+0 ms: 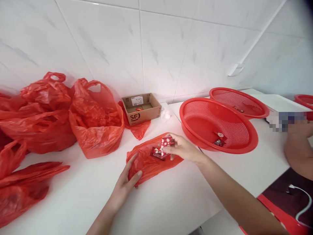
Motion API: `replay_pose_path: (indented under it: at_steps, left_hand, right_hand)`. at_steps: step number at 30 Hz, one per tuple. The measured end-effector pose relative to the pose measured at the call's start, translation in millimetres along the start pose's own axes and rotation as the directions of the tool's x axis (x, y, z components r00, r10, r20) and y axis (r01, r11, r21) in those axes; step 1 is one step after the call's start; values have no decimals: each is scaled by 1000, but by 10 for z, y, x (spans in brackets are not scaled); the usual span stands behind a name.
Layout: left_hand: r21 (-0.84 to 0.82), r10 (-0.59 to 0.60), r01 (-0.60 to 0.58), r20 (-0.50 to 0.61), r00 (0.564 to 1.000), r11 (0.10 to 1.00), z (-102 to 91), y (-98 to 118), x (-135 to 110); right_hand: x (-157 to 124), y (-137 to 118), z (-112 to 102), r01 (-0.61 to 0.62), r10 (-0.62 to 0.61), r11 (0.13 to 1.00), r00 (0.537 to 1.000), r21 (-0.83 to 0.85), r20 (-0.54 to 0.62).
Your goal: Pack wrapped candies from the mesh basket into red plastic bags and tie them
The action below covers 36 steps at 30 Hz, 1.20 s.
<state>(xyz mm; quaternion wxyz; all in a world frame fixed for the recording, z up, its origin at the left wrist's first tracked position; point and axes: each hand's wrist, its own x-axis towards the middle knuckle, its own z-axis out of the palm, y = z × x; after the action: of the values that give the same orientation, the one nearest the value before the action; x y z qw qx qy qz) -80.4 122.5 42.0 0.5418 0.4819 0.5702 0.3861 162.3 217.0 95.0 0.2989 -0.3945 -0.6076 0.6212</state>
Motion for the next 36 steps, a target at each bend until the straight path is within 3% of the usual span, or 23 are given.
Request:
replay_pose_path:
  at_steps: [4, 7, 10, 12, 18, 23, 27, 32, 36]
  left_hand:
    - [-41, -28, 29, 10, 1000, 999, 19, 41, -13]
    - [-51, -21, 21, 5, 1000, 998, 30, 57, -16]
    - [-63, -19, 19, 5, 1000, 998, 34, 60, -14]
    - [-73, -21, 22, 2, 1000, 997, 36, 60, -12]
    - [-68, -36, 35, -3, 999, 997, 38, 62, -17]
    - [-51, -36, 36, 5, 999, 998, 37, 74, -20]
    - [-46, -30, 30, 10, 1000, 998, 43, 91, -24]
    - [-35, -32, 32, 3, 999, 999, 45, 79, -28]
    - [-38, -26, 26, -1, 1000, 999, 43, 63, -23]
  right_hand:
    - [87, 271, 293, 64, -132, 939, 974, -339, -182]
    - [83, 325, 379, 151, -261, 874, 948, -461, -184]
    - [57, 336, 381, 208, -263, 915, 958, -347, -118]
    - [46, 358, 347, 212, -259, 937, 955, -277, -143]
    - [6, 477, 271, 123, -128, 992, 971, -38, -201]
    - [-32, 516, 300, 88, -49, 985, 968, 147, -248]
    - [-38, 482, 319, 100, -54, 946, 987, 309, -153]
    - [-52, 451, 282, 106, -44, 957, 973, 271, -228]
    - [-112, 461, 319, -18, 33, 991, 993, 136, -110]
